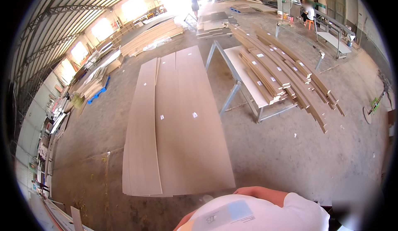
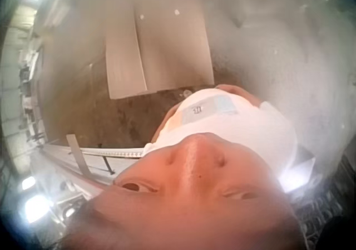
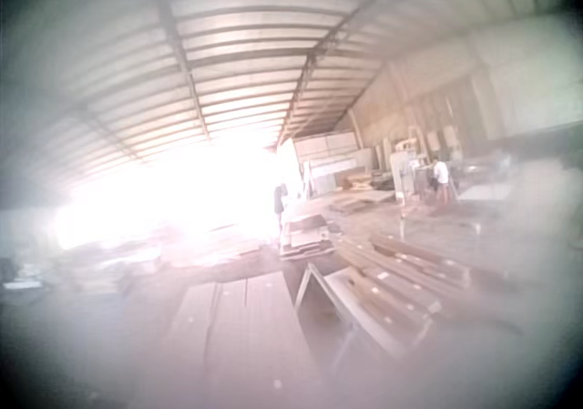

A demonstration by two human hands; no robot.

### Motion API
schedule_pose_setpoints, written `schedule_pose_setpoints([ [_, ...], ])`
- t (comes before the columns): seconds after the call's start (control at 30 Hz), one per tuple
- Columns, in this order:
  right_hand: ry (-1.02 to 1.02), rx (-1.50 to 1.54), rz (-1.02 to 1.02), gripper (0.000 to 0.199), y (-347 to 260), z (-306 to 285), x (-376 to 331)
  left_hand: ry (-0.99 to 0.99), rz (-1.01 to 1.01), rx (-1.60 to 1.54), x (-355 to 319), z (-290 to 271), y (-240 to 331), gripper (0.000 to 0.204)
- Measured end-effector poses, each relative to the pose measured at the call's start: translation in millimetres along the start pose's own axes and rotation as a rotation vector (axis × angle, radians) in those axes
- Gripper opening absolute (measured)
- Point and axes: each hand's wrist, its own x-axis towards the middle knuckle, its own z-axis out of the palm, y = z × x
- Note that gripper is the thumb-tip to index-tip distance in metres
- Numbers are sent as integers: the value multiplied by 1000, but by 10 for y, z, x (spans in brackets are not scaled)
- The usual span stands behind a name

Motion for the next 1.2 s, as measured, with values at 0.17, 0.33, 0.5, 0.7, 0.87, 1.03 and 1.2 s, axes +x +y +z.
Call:
schedule_pose_setpoints([
  [0.17, 246, -85, -142, 33, 200, 53, -104, 47, 78, -152, -19, 170, -85, 33],
  [0.33, 363, 572, -102, 22, 261, -32, -520, 120, 264, -400, -238, 85, -257, 33],
  [0.5, 527, 860, -74, 26, 990, 0, -1655, -37, 397, -637, -331, -89, -109, 33],
  [0.7, 662, -279, 339, 34, 987, 503, -2496, 123, 297, -526, -438, 256, 503, 34],
  [0.87, 1452, -15, -66, 24, -9, 680, -3299, -156, 91, -285, -180, 953, 1085, 39],
  [1.03, 1966, -714, -949, 29, -807, 811, -4848, -349, 60, -133, 103, 1753, 1593, 39],
  [1.2, 2204, -1351, -1216, 38, -642, 1135, -6164, -684, 194, -13, 553, 3694, 2103, 30],
])
